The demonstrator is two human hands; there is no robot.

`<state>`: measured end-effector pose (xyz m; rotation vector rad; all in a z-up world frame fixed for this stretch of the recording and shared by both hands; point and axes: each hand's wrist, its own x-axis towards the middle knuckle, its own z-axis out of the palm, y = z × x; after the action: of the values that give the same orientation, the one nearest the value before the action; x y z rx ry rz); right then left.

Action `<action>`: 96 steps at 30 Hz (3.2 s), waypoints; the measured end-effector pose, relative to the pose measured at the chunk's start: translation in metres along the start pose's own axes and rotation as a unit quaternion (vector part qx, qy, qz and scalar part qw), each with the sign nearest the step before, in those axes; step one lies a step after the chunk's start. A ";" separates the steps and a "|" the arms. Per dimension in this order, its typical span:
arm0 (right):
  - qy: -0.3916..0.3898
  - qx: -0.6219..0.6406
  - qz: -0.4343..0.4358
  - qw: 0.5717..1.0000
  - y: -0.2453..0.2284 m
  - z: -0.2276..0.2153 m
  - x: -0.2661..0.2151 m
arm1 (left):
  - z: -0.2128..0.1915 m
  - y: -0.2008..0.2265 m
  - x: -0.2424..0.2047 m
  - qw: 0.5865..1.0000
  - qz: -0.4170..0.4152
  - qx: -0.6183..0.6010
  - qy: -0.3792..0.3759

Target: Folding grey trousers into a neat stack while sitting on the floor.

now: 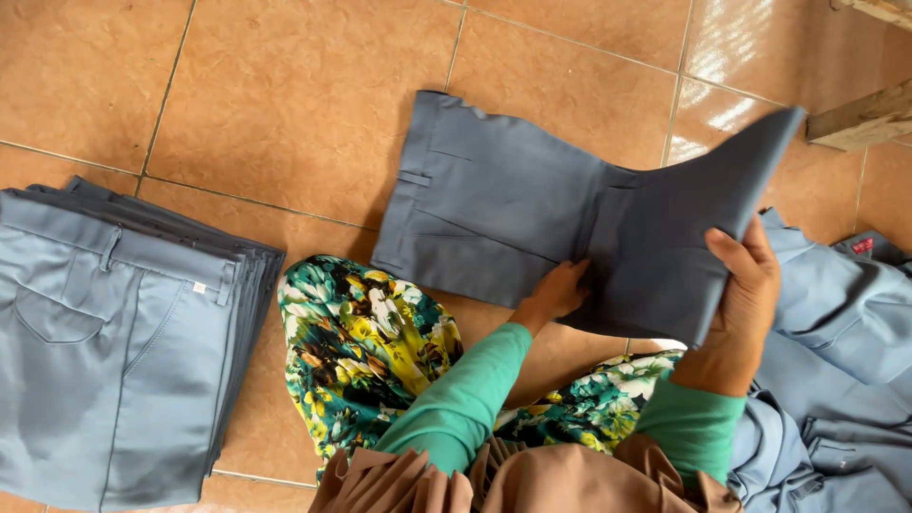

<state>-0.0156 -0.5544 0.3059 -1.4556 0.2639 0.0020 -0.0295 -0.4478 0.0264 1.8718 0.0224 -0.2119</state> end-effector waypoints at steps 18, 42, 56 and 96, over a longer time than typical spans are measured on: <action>-0.016 -0.423 -0.183 0.887 0.236 0.076 0.029 | -0.228 -0.111 0.012 0.941 -0.271 -0.166 0.114; 0.177 -0.641 -0.346 0.662 0.283 -0.029 0.037 | -0.154 -0.017 -0.015 0.833 0.027 0.439 0.335; 0.021 -0.665 -0.117 0.738 0.275 0.006 0.078 | -0.162 -0.060 0.004 0.849 -0.076 0.464 0.241; 0.004 -0.671 -0.176 0.720 0.283 -0.002 0.081 | -0.168 -0.071 -0.007 0.792 -0.051 0.539 0.282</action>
<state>0.0171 -0.5353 0.0145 -2.9641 -0.0837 -0.1533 -0.0222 -0.2666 0.0091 3.0252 0.5126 0.3701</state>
